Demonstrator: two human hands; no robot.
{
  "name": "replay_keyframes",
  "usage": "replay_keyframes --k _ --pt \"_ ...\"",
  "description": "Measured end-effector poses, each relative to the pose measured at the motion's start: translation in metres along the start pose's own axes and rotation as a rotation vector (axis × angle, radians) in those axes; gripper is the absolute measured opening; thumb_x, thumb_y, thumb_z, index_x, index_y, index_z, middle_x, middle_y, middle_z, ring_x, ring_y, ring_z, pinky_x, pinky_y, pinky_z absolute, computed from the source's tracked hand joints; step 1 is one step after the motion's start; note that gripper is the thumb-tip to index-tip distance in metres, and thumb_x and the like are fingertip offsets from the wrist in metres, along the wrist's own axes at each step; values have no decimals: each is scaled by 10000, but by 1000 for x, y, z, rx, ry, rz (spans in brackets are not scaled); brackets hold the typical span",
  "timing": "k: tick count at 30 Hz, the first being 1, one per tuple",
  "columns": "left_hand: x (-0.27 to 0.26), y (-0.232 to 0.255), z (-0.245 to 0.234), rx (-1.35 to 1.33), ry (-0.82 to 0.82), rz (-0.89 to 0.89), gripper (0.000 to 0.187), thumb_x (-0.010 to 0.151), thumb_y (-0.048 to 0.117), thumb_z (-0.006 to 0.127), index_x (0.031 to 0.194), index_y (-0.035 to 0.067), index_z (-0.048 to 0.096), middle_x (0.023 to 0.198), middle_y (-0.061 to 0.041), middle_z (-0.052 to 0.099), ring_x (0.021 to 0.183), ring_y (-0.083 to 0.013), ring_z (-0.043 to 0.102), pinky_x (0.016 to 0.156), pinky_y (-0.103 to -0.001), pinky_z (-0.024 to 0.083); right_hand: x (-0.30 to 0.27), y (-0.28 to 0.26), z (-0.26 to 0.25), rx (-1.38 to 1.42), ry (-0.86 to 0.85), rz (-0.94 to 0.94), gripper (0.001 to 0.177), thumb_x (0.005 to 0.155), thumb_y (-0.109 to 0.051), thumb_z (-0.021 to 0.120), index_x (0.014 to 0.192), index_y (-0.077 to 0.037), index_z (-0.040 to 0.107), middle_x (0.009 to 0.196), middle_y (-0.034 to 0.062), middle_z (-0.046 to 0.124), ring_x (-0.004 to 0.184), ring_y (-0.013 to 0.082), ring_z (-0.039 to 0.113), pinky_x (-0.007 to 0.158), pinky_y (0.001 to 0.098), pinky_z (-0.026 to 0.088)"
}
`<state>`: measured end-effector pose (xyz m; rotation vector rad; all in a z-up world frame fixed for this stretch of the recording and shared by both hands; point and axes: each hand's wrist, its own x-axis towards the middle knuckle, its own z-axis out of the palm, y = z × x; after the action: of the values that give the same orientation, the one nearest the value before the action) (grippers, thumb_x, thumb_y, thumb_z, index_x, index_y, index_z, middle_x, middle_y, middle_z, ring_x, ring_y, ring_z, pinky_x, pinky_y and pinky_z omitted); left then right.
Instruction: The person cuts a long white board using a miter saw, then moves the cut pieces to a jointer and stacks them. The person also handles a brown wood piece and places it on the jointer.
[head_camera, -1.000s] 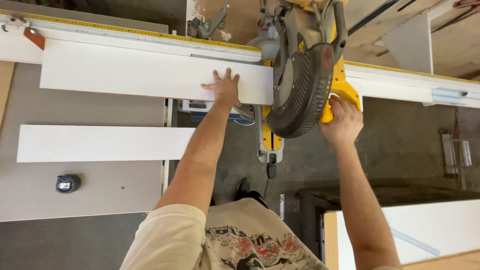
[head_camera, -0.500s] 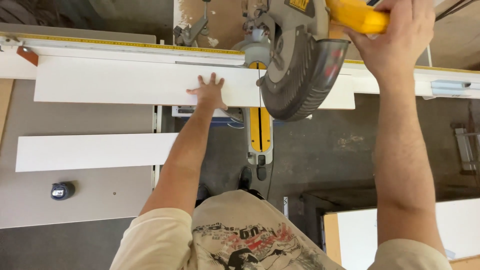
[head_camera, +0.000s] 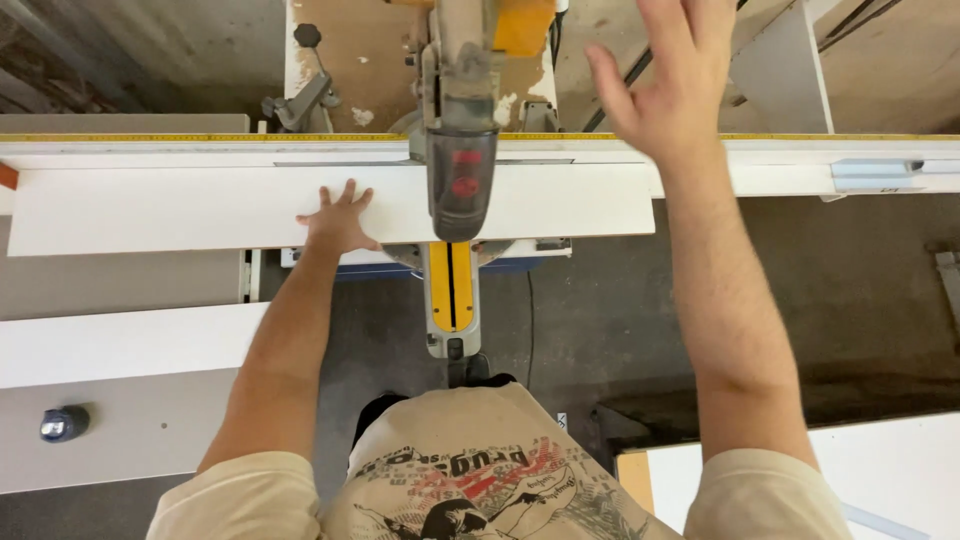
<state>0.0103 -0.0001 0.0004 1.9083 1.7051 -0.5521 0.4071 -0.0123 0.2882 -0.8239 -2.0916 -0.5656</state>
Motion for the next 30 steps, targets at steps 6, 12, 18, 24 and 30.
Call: replay_keyframes --k 6,12,18,24,30 --pt "22 -4 15 108 74 -47 1092 723 595 811 1632 418 232 1740 80 111 1568 -422 137 970 -860 391 -278 -43 72 867 -13 1764 189 1015 -203 657 1086 -28 660 907 132 671 764 216 668 692 351 580" --pt "33 -8 36 154 127 -94 1051 755 655 751 1630 444 208 1739 81 112 1575 -360 161 1027 -852 337 -385 -50 137 1349 440 2157 785 1037 -345 726 1536 82 296 1491 250 439 1429 337 450 1186 435 366" --pt "7 -4 87 108 345 -135 771 978 559 567 1640 235 341 1734 -64 230 1568 -351 239 1191 -706 243 -398 -30 167 1427 752 2210 436 969 -236 774 1247 0 534 1162 165 673 1110 372 706 1008 514 593" --pt "-77 -5 158 -10 494 -29 713 969 563 585 1544 147 512 1650 -101 418 1522 -319 376 1233 -530 319 -375 -37 97 1251 686 2070 371 1012 -221 691 1264 -23 505 1120 164 695 970 315 778 889 480 681" --pt "-193 -1 226 -840 179 -218 757 943 709 604 1436 135 618 1371 -179 666 1299 -345 614 1059 -480 554 -398 -108 8 1258 691 2046 302 963 -220 733 1204 -94 601 1105 109 742 940 328 781 900 498 661"
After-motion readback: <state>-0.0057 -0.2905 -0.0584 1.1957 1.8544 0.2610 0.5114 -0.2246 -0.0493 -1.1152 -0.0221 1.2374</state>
